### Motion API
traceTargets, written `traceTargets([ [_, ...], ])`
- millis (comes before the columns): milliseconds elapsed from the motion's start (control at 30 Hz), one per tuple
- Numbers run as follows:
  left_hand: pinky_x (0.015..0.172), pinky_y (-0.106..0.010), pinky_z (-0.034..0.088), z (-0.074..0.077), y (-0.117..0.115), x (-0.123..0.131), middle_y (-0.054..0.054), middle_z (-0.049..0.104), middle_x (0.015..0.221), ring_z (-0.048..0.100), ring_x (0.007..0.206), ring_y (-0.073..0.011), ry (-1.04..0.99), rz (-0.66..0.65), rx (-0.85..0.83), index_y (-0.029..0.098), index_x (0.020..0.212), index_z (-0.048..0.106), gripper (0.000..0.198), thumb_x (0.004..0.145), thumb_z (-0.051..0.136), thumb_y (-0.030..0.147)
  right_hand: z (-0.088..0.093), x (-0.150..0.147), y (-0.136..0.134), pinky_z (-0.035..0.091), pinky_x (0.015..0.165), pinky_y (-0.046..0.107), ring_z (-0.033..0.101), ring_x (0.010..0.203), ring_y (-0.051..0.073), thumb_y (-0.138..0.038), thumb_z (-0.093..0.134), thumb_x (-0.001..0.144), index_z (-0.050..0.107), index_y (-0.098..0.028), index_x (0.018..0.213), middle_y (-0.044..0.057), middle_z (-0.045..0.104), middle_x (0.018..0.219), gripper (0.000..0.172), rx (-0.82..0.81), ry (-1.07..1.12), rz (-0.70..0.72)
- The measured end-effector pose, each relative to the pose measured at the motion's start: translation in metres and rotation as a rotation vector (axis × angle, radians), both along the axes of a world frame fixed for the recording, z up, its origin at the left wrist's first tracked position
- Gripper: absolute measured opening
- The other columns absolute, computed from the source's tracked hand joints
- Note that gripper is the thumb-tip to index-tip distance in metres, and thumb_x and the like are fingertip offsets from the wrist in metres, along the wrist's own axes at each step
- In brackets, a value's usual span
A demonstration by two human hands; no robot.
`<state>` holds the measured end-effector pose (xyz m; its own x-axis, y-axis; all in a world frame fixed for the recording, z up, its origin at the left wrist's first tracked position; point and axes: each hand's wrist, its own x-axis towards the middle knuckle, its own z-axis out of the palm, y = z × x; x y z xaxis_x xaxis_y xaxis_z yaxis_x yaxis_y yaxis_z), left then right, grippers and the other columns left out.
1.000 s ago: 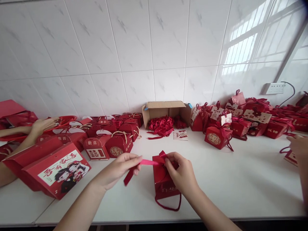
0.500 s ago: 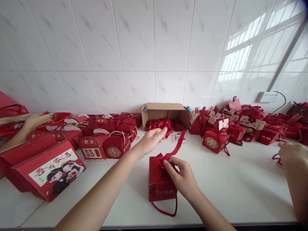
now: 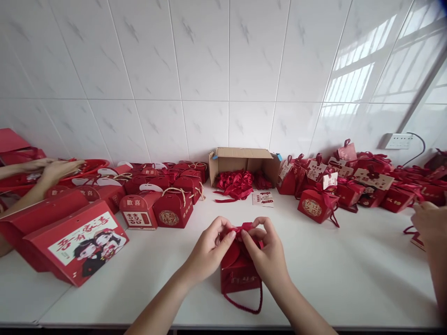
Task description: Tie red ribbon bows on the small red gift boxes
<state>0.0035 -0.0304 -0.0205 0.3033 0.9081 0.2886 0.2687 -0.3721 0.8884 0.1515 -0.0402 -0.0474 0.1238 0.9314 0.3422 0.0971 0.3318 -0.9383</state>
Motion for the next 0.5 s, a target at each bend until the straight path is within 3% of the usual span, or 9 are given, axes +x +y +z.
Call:
traceTargets([
  [67,0.070,-0.025,0.041,-0.001,-0.001,0.002,0.000,0.056,0.081,0.053,0.077,-0.0151,0.004,0.013,0.002,0.022,0.087,0.047,0.015,0.083,0.058,0.031,0.001,0.000,-0.001,0.044,0.056,0.024,0.055,0.058,0.014,-0.032,0.055,0.084,0.052,-0.021,0.083,-0.001,0.063,0.063,0.011,0.047,-0.075,0.011],
  [200,0.067,-0.023,0.041,-0.008,0.002,0.006,0.002,0.055,0.077,0.053,0.073,-0.0140,-0.054,0.073,0.055,0.022,0.085,0.044,0.011,0.084,0.055,0.027,0.002,0.003,-0.005,0.051,0.068,0.029,0.063,0.075,0.019,-0.029,0.054,0.084,0.066,-0.019,0.086,0.006,0.066,0.082,0.016,0.157,-0.192,0.028],
  [400,0.061,-0.022,0.039,-0.014,0.004,0.010,0.001,0.058,0.078,0.056,0.074,-0.0152,-0.037,0.153,0.094,0.022,0.083,0.047,0.014,0.083,0.057,0.031,-0.007,0.007,-0.003,0.052,0.062,0.032,0.057,0.071,0.019,-0.031,0.057,0.083,0.072,-0.020,0.085,0.007,0.053,0.082,0.018,0.212,-0.328,-0.105],
  [500,0.058,-0.022,0.038,-0.012,0.001,0.011,0.001,0.060,0.076,0.056,0.069,-0.0144,-0.007,0.198,0.119,0.022,0.081,0.047,0.014,0.082,0.058,0.030,-0.009,0.008,-0.001,0.053,0.075,0.036,0.059,0.087,0.023,-0.033,0.056,0.084,0.071,-0.020,0.078,0.010,0.054,0.092,0.020,0.157,-0.293,-0.105],
])
